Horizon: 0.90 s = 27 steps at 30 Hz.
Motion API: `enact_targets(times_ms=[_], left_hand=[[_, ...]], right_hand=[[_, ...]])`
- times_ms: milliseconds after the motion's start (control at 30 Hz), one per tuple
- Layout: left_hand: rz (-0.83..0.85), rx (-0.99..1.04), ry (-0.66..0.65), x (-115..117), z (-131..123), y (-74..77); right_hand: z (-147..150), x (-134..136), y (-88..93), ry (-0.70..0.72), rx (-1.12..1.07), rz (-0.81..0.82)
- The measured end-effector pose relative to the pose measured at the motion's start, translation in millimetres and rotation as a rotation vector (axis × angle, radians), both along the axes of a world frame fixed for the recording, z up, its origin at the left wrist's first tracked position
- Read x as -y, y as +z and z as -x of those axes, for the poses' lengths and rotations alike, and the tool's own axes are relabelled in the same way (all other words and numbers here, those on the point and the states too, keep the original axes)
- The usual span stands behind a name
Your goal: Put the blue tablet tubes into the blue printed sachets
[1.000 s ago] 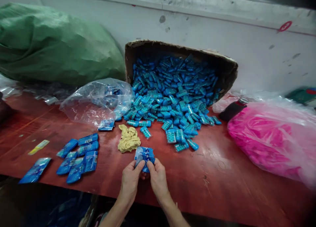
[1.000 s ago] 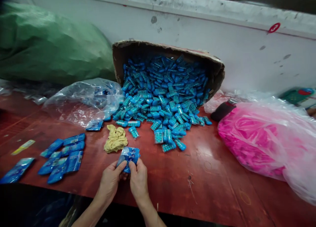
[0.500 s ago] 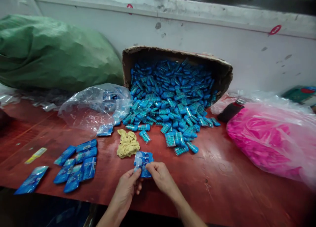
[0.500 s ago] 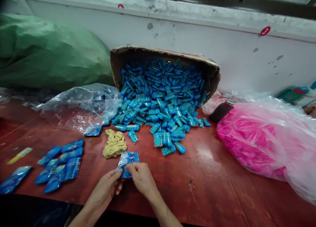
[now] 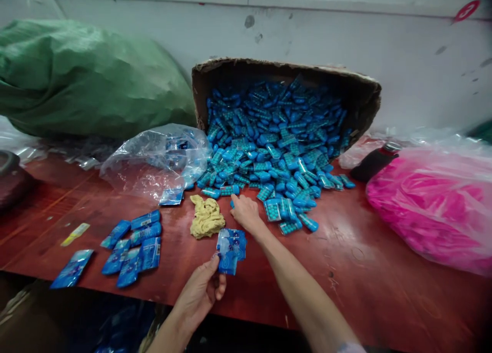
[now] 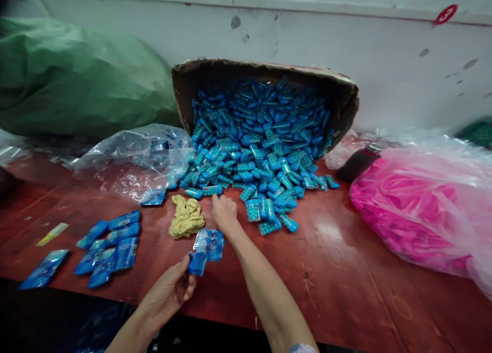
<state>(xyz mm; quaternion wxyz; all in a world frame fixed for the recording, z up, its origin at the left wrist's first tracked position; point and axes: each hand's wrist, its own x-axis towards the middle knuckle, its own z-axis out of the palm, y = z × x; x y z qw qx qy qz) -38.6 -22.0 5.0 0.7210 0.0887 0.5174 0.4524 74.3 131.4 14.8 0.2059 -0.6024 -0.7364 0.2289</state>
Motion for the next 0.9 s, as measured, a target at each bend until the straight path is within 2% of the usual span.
enact_targets(times_ms=[167, 300, 433, 600, 800, 900], left_hand=[[0.037, 0.041, 0.043, -2, -5, -2.7], [0.011, 0.045, 0.057, -5, -13, -3.5], [-0.010, 0.015, 0.051, -8, -17, -3.0], [-0.070, -0.063, 0.022, -6, -20, 0.1], [-0.205, -0.334, 0.046, -5, -15, -3.2], [-0.268, -0.367, 0.023, -6, -10, -4.9]], right_hand=[[-48, 14, -6.1, -0.028, -0.163, 0.048], [-71, 42, -6.9, -0.120, -0.383, 0.121], [-71, 77, 0.5, -0.175, -0.605, 0.254], [-65, 103, 9.5, -0.233, -1.132, 0.523], [-69, 117, 16.0, -0.281, -1.265, 0.566], [-69, 127, 17.0, -0.273, -1.318, 0.570]])
